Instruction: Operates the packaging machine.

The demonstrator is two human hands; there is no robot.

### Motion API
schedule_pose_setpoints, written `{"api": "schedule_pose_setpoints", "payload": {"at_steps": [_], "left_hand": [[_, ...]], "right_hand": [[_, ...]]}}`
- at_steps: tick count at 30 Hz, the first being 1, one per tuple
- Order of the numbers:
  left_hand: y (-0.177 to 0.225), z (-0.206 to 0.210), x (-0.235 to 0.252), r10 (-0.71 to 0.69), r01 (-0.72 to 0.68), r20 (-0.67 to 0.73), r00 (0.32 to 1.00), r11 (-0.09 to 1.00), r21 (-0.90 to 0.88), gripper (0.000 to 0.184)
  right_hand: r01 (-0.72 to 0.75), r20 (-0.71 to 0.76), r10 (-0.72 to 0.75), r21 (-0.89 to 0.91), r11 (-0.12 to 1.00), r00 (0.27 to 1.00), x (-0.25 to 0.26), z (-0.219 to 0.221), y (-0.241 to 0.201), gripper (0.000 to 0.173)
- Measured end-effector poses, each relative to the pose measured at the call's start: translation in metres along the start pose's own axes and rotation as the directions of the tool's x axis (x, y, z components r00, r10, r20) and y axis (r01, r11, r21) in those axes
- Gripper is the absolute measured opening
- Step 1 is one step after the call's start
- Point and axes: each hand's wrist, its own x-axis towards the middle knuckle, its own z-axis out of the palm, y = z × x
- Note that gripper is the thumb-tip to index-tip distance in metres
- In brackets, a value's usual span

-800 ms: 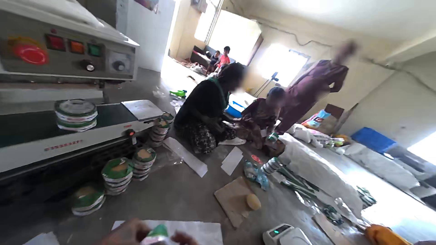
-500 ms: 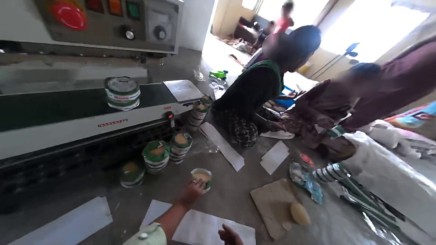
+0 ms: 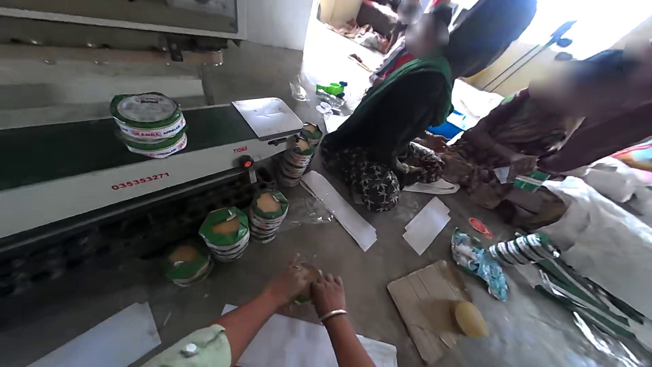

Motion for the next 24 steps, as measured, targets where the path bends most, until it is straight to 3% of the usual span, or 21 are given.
{"api": "schedule_pose_setpoints", "payload": {"at_steps": [2,4,6,7,10,13,17,24], "left_hand": [[-0.004,0.001,0.001,0.037,-0.037,-0.004,0.999,0.999,-0.031,0.035],[-0.002,0.001,0.002,0.021,-0.021,0.001,1.0,0.998,-0.062,0.036],[0.001,0.006,0.003,0.017,-0.016,0.018,1.0,0.998,-0.053,0.029],[0.004,0.01,0.003,0.019,-0.018,0.022,1.0,0.999,-0.03,0.025],[0.014,0.016,0.007,-0.012,0.011,0.03,0.999,1.0,0.024,0.025],[0.017,0.02,0.011,-0.017,0.018,0.098,0.995,1.0,-0.011,0.03],[0.024,-0.005,0.017,-0.05,0.062,0.321,0.946,0.998,-0.027,0.038],[0.023,-0.015,0.025,-0.034,0.022,0.368,0.929,0.999,0.037,0.045]], "right_hand": [[0.016,-0.026,-0.016,0.018,1.0,1.0,0.0,-0.005,0.003,0.029],[0.002,-0.28,0.032,0.121,0.993,0.96,-0.004,0.009,0.011,0.026],[-0.028,-0.587,0.203,0.293,0.956,0.784,-0.007,0.035,0.013,0.02],[-0.1,-0.59,0.341,0.402,0.91,0.732,-0.013,0.044,0.01,0.023],[-0.408,-0.285,0.69,0.635,0.656,0.665,-0.034,0.055,-0.004,0.033],[-0.528,-0.044,0.743,0.676,0.515,0.668,-0.044,0.069,-0.028,0.044],[-0.513,-0.024,0.755,0.72,0.468,0.655,-0.033,0.079,-0.058,0.051],[-0.503,0.02,0.86,0.818,0.279,0.51,-0.002,0.08,-0.072,0.047]]}}
